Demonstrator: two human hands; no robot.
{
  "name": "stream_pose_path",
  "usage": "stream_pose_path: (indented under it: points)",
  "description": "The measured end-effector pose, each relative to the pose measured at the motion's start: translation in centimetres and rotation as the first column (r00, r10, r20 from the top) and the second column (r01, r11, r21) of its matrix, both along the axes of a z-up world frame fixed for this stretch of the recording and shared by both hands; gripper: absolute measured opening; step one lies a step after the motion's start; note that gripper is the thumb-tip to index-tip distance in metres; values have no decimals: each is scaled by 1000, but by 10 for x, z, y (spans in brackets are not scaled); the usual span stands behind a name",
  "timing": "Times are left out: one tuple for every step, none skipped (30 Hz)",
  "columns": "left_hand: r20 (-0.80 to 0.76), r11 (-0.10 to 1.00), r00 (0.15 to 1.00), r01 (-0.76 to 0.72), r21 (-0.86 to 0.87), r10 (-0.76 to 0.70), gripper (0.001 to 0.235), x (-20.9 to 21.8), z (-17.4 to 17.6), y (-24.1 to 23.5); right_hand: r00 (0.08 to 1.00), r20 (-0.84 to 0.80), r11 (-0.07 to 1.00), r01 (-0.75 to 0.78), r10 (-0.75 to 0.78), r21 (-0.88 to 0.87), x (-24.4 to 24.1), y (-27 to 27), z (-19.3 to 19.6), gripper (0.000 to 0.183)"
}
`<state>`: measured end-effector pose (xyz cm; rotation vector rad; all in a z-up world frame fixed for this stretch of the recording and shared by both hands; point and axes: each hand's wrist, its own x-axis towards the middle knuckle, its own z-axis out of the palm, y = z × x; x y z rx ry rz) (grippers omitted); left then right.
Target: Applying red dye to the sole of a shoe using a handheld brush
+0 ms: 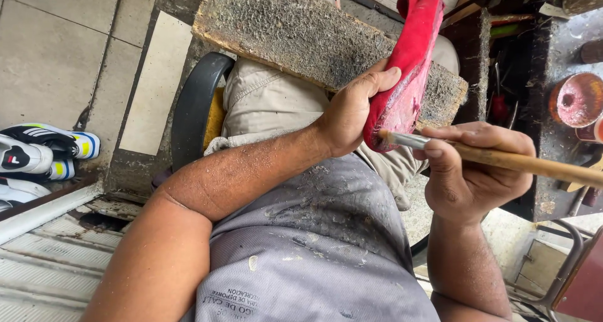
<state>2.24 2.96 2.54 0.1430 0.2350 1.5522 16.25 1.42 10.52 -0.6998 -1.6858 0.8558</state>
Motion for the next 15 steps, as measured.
stream_pose_path:
  points:
    - [20,999,999,-39,27,38,29,1,-2,2,1000,1,1000,13,-13,20,-2,2,2,30]
    - [18,999,999,-39,29,39,29,1,-2,2,1000,-2,1000,13,-13,22,-1,1,0,30]
    - [8,999,999,-34,9,34,31,1,-2,2,1000,-6,1000,-13,13,15,0,-1,-2,34]
    - [2,999,1000,-27,-19,27,34,3,-3,0,999,-8,999,-35,35,1,3,-5,-5,38]
    - [3,999,1000,-24,-25,24,34,1,0,-3,999,-7,999,-33,33,-5,1,-3,-3,38]
    - [11,1000,1000,-12,-15,13,30,-1,2,-3,1000,-5,1000,-21,21,-2,-2,1,-1,35]
    - [19,1000,1000,-1,-4,1,26,-3,5,-2,1000,-3,1000,-9,9,1,-5,6,1,33]
    - [17,1000,1000,1,0,-1,26,-2,2,-2,1000,-5,1000,-7,7,5,-3,4,1,33]
    - [5,1000,1000,-1,-7,1,31,-1,-1,-2,1000,-11,1000,-18,18,21,-2,2,0,35]
    - [-6,1000,1000,-4,-21,4,36,1,-5,-4,999,-15,999,-30,31,29,0,-2,-1,37]
    - [-7,1000,1000,-3,-24,3,36,-1,-4,-4,999,-16,999,-29,30,26,-3,3,-4,37]
    - [-17,1000,1000,-6,-3,6,34,-2,-3,-4,998,-33,998,-43,45,53,-5,8,-6,36]
    - [-27,1000,1000,-8,17,9,32,-2,-2,-5,997,-49,995,-56,60,80,-6,12,-8,36]
    - [-28,1000,1000,-3,23,4,32,-2,-4,-5,997,-49,995,-51,55,87,-7,14,-7,36]
    - [-6,998,1000,-16,68,17,32,-2,-6,-6,997,-64,996,-44,49,78,-7,16,-5,33]
